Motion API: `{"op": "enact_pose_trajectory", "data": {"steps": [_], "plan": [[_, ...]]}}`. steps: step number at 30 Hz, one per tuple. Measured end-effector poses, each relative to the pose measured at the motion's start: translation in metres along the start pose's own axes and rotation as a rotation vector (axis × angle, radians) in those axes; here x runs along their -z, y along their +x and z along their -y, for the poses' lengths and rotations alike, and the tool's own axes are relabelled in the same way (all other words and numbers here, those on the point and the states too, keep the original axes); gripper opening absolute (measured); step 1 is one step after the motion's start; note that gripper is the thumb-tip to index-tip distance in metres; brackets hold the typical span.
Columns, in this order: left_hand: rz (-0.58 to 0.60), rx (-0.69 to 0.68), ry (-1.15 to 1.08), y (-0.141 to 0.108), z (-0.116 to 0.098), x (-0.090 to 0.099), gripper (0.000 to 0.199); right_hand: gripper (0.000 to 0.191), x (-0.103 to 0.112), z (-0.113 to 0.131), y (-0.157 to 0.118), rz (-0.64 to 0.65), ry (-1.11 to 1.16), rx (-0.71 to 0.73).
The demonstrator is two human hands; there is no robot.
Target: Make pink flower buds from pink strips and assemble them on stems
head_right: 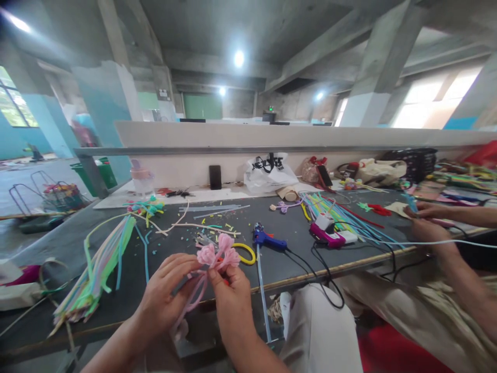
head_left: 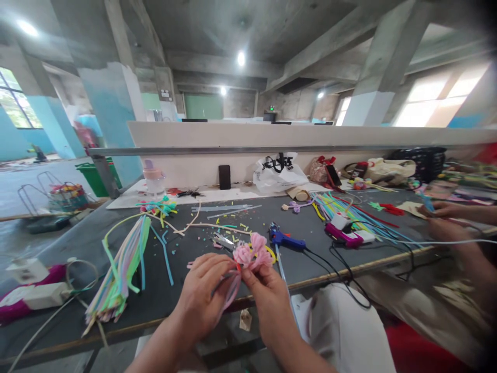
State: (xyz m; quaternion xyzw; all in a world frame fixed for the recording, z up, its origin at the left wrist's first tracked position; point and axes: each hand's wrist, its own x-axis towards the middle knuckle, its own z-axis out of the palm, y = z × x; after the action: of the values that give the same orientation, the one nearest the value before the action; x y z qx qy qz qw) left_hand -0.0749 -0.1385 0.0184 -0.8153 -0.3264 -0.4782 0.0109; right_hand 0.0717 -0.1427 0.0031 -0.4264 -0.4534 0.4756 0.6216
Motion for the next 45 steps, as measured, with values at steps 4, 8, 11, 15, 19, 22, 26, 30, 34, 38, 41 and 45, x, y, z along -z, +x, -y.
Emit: {"op": "enact_pose_trajectory", "data": {"steps": [4,8,11,15,19,22,26,30,34,38,41,45], "plan": [[0.073,-0.057,0.006,-0.006,0.001,-0.005,0.024,0.019,-0.002,0.003,-0.001,-0.011,0.060,-0.041],[0.005,-0.090,0.059,-0.013,0.004,-0.012,0.022,0.020,-0.004,0.005,-0.003,-0.009,0.044,-0.053],[-0.073,-0.156,0.118,-0.015,0.006,-0.014,0.022,0.019,-0.005,0.004,-0.004,0.027,0.058,-0.076],[-0.067,-0.049,-0.014,-0.010,0.002,-0.014,0.017,0.018,-0.004,0.003,-0.004,0.042,0.039,-0.079],[0.116,0.546,-0.535,-0.002,-0.002,-0.014,0.016,0.019,-0.003,0.010,-0.003,0.103,0.007,-0.024],[0.267,0.960,-1.135,-0.004,0.000,-0.016,0.020,0.019,-0.003,0.018,-0.005,0.196,0.023,0.001],[0.387,1.122,-1.608,-0.014,0.006,-0.026,0.029,0.017,-0.002,0.022,-0.010,0.313,0.037,-0.018],[0.383,1.093,-1.584,-0.014,0.007,-0.029,0.031,0.021,0.001,0.019,-0.008,0.276,0.036,-0.027],[0.066,0.905,-0.972,-0.006,0.003,-0.015,0.019,0.027,0.006,0.013,0.001,0.179,-0.032,0.057],[-0.157,0.414,-0.196,-0.009,-0.010,-0.007,0.011,0.029,0.006,0.008,0.005,0.061,-0.133,0.132],[-0.155,0.135,0.071,-0.015,-0.019,-0.015,0.015,0.025,0.004,0.007,0.002,-0.008,-0.160,0.113],[-0.187,0.079,0.192,-0.017,-0.020,-0.026,0.015,0.025,-0.001,0.009,-0.001,-0.030,-0.185,0.105]]}}
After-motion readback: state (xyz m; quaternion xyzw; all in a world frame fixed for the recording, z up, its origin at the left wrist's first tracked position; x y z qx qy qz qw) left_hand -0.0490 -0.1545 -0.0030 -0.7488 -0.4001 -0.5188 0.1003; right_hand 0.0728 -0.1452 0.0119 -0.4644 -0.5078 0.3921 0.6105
